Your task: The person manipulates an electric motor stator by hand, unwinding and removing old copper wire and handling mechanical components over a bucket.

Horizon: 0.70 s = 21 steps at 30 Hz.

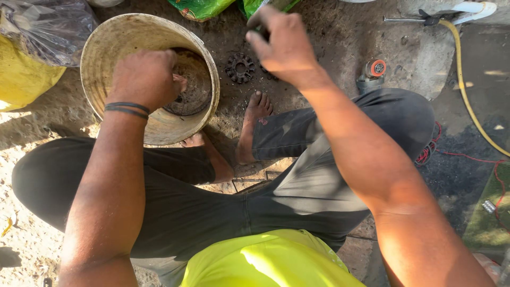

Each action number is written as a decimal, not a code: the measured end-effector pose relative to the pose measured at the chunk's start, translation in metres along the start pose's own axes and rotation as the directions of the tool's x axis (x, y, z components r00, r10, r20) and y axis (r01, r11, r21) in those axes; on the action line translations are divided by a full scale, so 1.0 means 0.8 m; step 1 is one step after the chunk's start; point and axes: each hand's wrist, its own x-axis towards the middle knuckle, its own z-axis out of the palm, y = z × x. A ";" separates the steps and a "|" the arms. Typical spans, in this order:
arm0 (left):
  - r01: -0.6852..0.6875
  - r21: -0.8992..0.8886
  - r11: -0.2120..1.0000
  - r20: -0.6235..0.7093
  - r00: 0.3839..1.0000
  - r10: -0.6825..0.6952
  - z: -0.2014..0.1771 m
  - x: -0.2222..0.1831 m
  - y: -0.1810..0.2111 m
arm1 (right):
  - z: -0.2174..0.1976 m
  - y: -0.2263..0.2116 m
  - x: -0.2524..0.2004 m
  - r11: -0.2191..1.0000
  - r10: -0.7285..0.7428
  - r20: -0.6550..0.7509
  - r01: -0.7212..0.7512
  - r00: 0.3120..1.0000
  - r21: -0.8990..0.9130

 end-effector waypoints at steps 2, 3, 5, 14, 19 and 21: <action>0.012 -0.064 0.998 -0.036 0.999 -0.014 -0.008 -0.002 0.003 | 0.029 0.031 0.002 0.998 0.028 0.066 -0.024 0.997 -0.057; -0.028 -0.101 0.995 -0.104 0.994 0.017 -0.014 -0.004 0.005 | 0.043 0.051 0.003 0.993 -0.024 0.059 0.031 0.998 -0.112; -0.118 -0.162 0.980 -0.240 0.968 0.077 -0.025 -0.008 0.011 | 0.075 0.095 0.009 0.974 0.057 0.104 -0.033 0.993 -0.224; -0.155 -0.237 0.959 -0.189 0.976 0.111 -0.046 -0.016 0.009 | 0.280 0.135 -0.020 0.881 0.242 -0.011 -0.224 0.970 -0.418; -0.115 -0.254 0.960 -0.163 0.984 0.074 -0.042 -0.016 0.006 | 0.281 0.130 -0.018 0.842 0.285 0.049 -0.226 0.957 -0.489; -0.140 -0.243 0.960 -0.188 0.977 0.095 -0.044 -0.010 0.003 | 0.276 0.125 -0.012 0.834 0.356 0.085 -0.275 0.931 -0.478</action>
